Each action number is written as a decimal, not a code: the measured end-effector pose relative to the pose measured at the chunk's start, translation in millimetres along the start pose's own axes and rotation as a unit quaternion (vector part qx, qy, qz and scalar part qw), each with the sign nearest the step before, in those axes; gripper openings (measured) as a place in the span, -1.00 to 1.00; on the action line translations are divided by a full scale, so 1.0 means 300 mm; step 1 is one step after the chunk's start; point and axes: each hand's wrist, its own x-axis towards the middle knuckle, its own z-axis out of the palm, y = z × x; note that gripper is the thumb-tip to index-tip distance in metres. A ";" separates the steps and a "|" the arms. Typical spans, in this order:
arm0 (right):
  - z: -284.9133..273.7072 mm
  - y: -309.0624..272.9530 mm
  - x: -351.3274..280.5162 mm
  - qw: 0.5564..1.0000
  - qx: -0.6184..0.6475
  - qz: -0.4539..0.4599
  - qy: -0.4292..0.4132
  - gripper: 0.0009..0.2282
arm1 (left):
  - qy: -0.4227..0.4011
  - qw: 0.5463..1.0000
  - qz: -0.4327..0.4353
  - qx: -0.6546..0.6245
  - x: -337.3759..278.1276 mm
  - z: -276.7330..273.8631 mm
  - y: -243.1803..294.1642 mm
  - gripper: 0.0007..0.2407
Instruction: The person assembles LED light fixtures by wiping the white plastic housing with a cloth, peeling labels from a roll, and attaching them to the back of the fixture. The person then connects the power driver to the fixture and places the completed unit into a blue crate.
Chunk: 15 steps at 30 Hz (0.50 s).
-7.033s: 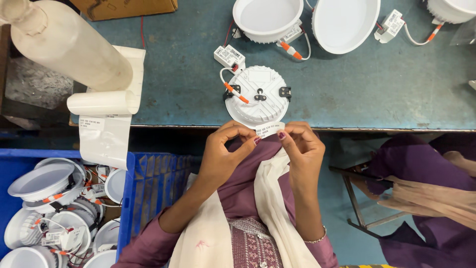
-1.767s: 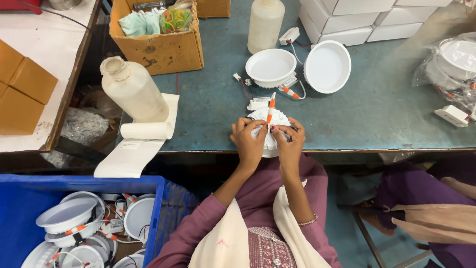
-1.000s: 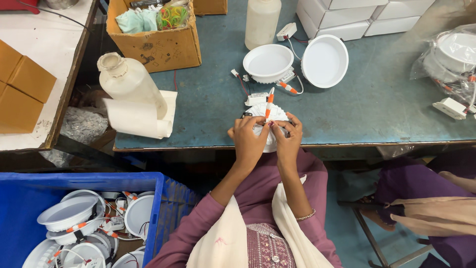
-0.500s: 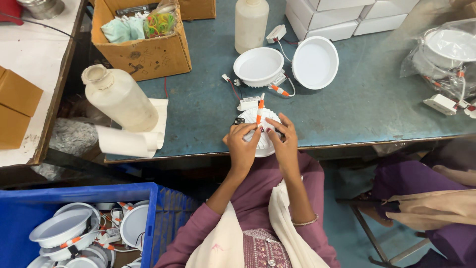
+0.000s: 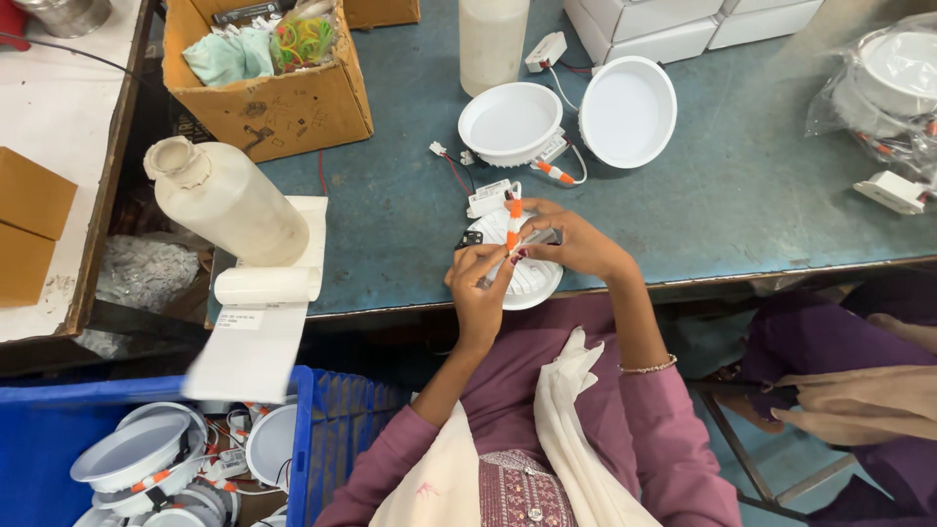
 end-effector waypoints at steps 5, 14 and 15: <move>0.011 0.036 0.011 0.995 0.096 -0.021 -0.017 -0.87 | 0.006 1.000 0.002 0.008 -0.019 0.006 -0.020 -0.83; 0.052 0.062 -0.008 0.992 0.115 -0.015 0.041 -0.90 | -0.036 0.999 -0.005 0.008 -0.024 -0.025 -0.016 -0.77; 0.055 0.061 -0.010 0.992 0.119 -0.019 0.047 -0.90 | -0.043 0.999 -0.018 -0.015 -0.022 -0.034 -0.012 -0.73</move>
